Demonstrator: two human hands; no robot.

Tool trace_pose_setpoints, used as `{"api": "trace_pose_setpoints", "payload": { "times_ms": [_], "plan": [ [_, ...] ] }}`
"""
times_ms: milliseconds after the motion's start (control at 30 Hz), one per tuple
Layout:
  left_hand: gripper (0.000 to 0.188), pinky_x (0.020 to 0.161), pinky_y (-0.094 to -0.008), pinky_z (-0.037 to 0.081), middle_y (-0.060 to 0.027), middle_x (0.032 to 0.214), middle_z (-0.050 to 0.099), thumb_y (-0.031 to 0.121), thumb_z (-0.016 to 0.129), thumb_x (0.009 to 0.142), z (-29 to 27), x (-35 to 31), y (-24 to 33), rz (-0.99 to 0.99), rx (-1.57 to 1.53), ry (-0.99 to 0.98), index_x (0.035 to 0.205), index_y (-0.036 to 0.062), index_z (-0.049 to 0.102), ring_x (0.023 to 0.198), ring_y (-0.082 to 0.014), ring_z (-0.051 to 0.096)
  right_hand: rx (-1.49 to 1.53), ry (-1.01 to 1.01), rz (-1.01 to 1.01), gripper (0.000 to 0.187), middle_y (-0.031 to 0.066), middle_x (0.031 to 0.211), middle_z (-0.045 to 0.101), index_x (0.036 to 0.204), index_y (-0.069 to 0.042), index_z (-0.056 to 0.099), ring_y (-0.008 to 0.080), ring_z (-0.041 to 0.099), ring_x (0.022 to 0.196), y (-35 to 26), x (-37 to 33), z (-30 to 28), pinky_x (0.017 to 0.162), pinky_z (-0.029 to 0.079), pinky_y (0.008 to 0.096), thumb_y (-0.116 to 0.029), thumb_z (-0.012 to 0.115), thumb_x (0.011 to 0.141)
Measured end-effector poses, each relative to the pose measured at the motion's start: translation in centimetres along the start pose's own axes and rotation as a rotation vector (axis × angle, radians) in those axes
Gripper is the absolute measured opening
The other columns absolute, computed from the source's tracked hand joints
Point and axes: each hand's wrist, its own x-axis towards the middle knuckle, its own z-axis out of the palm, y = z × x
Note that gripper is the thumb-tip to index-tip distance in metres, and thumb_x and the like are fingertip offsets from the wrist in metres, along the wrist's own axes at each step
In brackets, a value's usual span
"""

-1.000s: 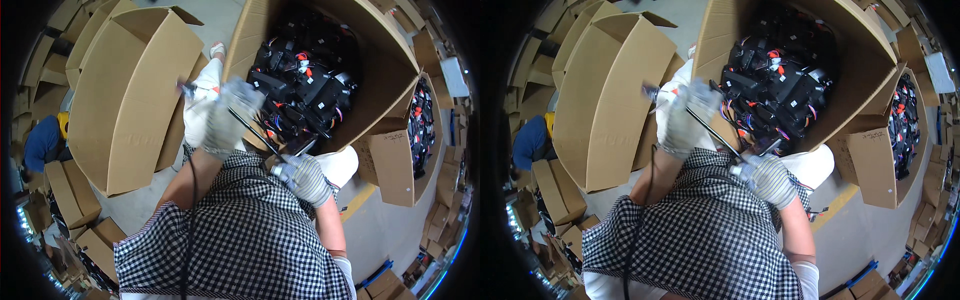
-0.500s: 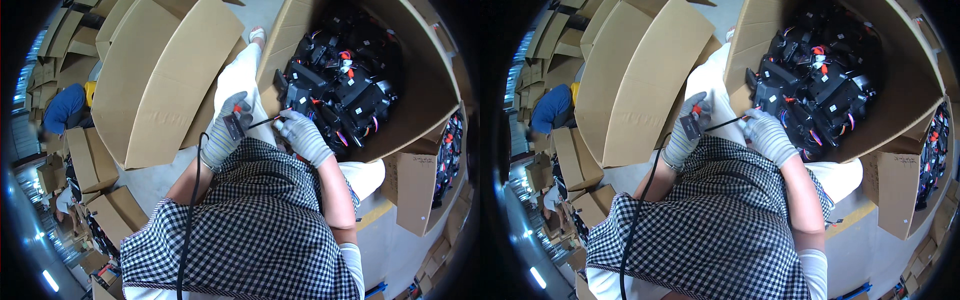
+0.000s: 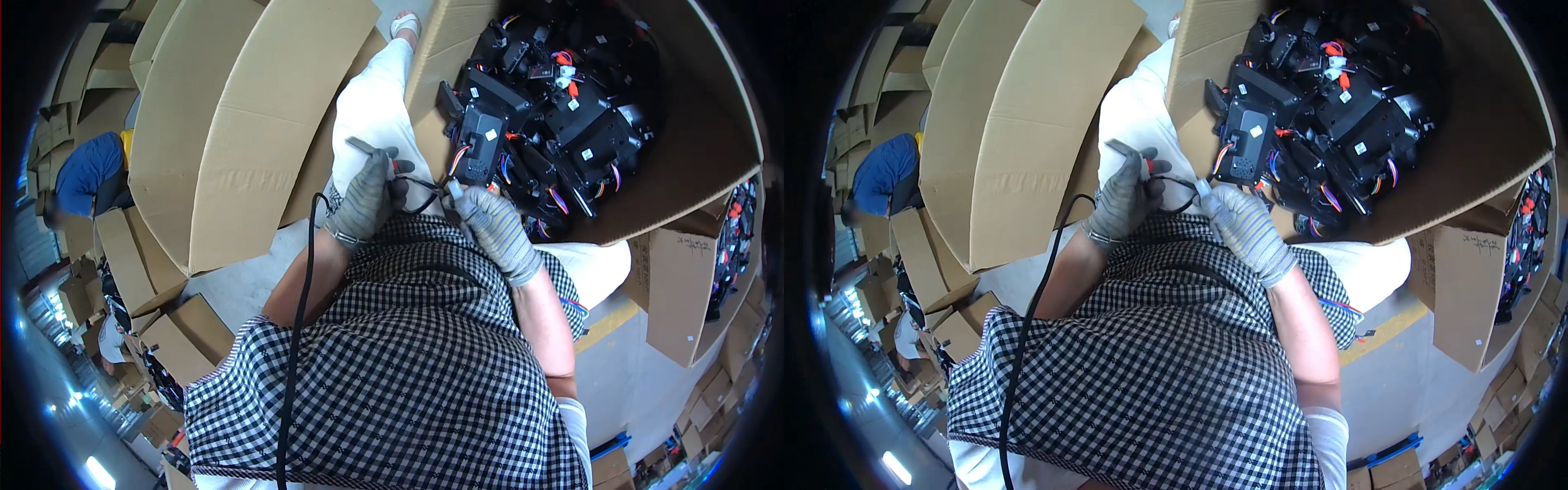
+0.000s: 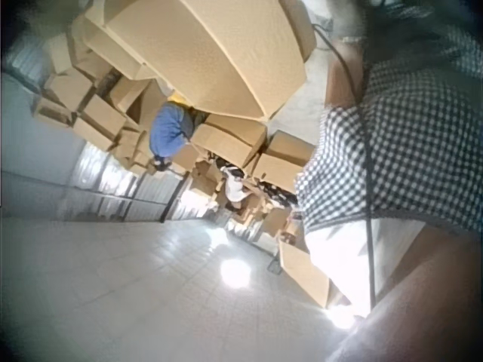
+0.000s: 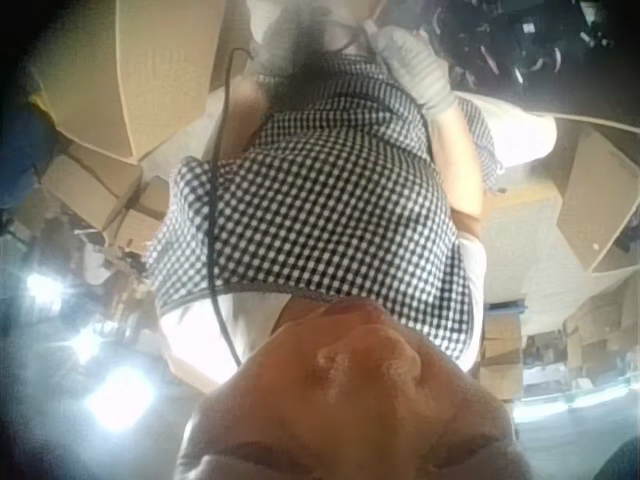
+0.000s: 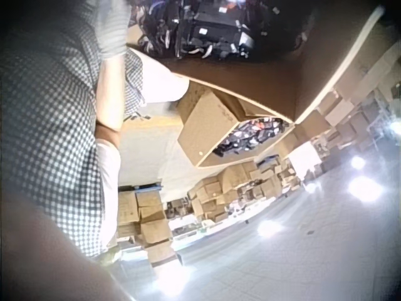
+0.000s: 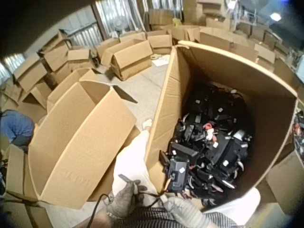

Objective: The person sorts electronic modules with wiring harnesses by hand, taking them from a large cardboard box on the floor.

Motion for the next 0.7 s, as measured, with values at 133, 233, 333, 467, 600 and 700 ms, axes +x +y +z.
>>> {"api": "trace_pose_setpoints", "payload": {
  "times_ms": [133,233,333,467,600,700],
  "plan": [
    [0.040,0.063,-0.0230,0.043,0.0005,0.082,0.054,0.039,0.050,0.093,2.1,-1.3,-0.1,0.060,0.347,-0.257,0.113,0.0042,0.052,0.073,-0.0062,0.049,-0.046,0.098,0.034,0.023,-0.0027,0.062,0.046,0.088,-0.003,0.062,0.0054,0.042,0.055,0.9,-0.8,0.8,0.050,0.035,0.0216,-0.023,0.052,0.094],
    [0.037,0.056,-0.0189,0.042,-0.0012,0.082,0.055,0.035,0.050,0.094,2.6,-1.6,-0.8,0.031,0.406,-0.366,0.114,0.0039,0.053,0.065,-0.0058,0.050,0.245,0.070,0.018,0.022,-0.0026,0.065,0.048,0.090,-0.003,0.064,0.0052,0.042,0.057,1.6,-1.3,0.1,0.052,0.035,0.0207,-0.022,0.053,0.094],
    [0.036,0.056,-0.0203,0.044,-0.0012,0.081,0.056,0.033,0.052,0.093,3.3,-1.5,-1.1,0.101,0.564,-0.326,0.112,0.0028,0.054,0.065,-0.0075,0.052,0.198,0.036,-0.011,0.021,0.0001,0.070,0.056,0.098,-0.002,0.065,0.0079,0.050,0.062,1.8,-1.5,-1.0,0.057,0.040,0.0227,-0.018,0.051,0.094],
    [0.037,0.067,-0.0264,0.046,-0.0056,0.085,0.058,0.032,0.050,0.093,1.3,0.9,-2.4,0.648,1.114,-0.368,0.113,0.0019,0.056,0.074,-0.0126,0.053,-0.029,-0.034,-0.069,0.017,0.0053,0.081,0.066,0.099,-0.006,0.065,0.0178,0.063,0.077,1.1,-1.4,-0.8,0.067,0.049,0.0324,-0.016,0.053,0.090],
    [0.040,0.067,-0.0314,0.047,-0.0121,0.089,0.060,0.031,0.064,0.078,1.5,1.5,-2.1,0.746,1.409,-0.491,0.103,0.0007,0.059,0.078,-0.0201,0.058,-0.708,-0.042,-0.349,0.015,0.0085,0.084,0.065,0.098,-0.013,0.066,0.0273,0.061,0.075,0.3,-1.1,0.1,0.066,0.049,0.0334,-0.014,0.056,0.086],
    [0.026,0.069,-0.0356,0.048,-0.0121,0.084,0.060,0.023,0.066,0.073,1.5,3.3,-5.6,0.790,1.265,-0.665,0.092,0.0061,0.060,0.076,-0.0250,0.061,-0.780,-0.060,-0.651,0.014,0.0155,0.081,0.063,0.089,-0.009,0.067,0.0340,0.061,0.071,-1.6,-2.0,-0.7,0.063,0.048,0.0374,-0.012,0.059,0.079]
  ]
}}
